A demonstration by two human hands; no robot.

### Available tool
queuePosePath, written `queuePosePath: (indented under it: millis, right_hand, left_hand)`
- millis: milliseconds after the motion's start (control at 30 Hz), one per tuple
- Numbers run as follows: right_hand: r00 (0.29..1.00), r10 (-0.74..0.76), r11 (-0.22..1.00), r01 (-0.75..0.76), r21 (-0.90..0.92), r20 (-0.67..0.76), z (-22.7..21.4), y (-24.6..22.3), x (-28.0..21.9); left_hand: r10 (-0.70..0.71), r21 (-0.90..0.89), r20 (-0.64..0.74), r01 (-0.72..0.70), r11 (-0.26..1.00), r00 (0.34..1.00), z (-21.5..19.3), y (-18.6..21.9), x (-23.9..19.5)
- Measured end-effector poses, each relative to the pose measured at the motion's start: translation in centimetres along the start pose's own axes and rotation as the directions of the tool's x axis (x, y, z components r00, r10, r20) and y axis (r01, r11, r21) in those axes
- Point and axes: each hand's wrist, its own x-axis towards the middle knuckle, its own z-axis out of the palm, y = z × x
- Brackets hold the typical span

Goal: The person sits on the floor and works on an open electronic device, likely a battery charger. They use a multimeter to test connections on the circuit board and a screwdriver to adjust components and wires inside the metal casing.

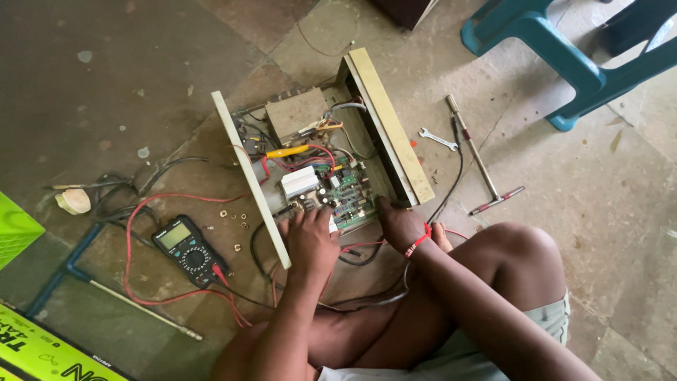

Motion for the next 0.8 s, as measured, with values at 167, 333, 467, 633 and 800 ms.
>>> queuePosePath:
  millis: [167,333,467,633,800]
  right_hand:
    - [0.981,-0.131,0.987,0.116,0.114,0.143,-4.2,-1.2,-1.8]
    - [0.965,-0.205,0.841,0.089,0.534,0.161,-12.0,3.1,-1.7]
    - [0.992,-0.083,0.767,0.001,0.642,0.097,-17.1,10.0,2.2]
    - [0.992,0.049,0.995,-0.058,0.076,0.119,-15.5,18.8,7.6]
    - [0.945,-0.292,0.957,0.286,0.055,0.150,-9.6,23.7,9.3]
  left_hand:
    - [-0.005,0.021,-0.004,0.006,1.000,1.000,0.0,0.1,0.2]
    - [-0.016,0.016,-0.004,0.016,1.000,1.000,0.6,-0.2,0.1]
    - [0.009,0.029,-0.006,-0.009,1.000,1.000,0.5,-0.1,0.4]
    - [0.076,0.037,-0.026,-0.075,0.997,0.997,0.3,0.2,1.0]
    - [0.080,0.066,-0.024,-0.078,0.995,0.997,0.9,0.4,1.5]
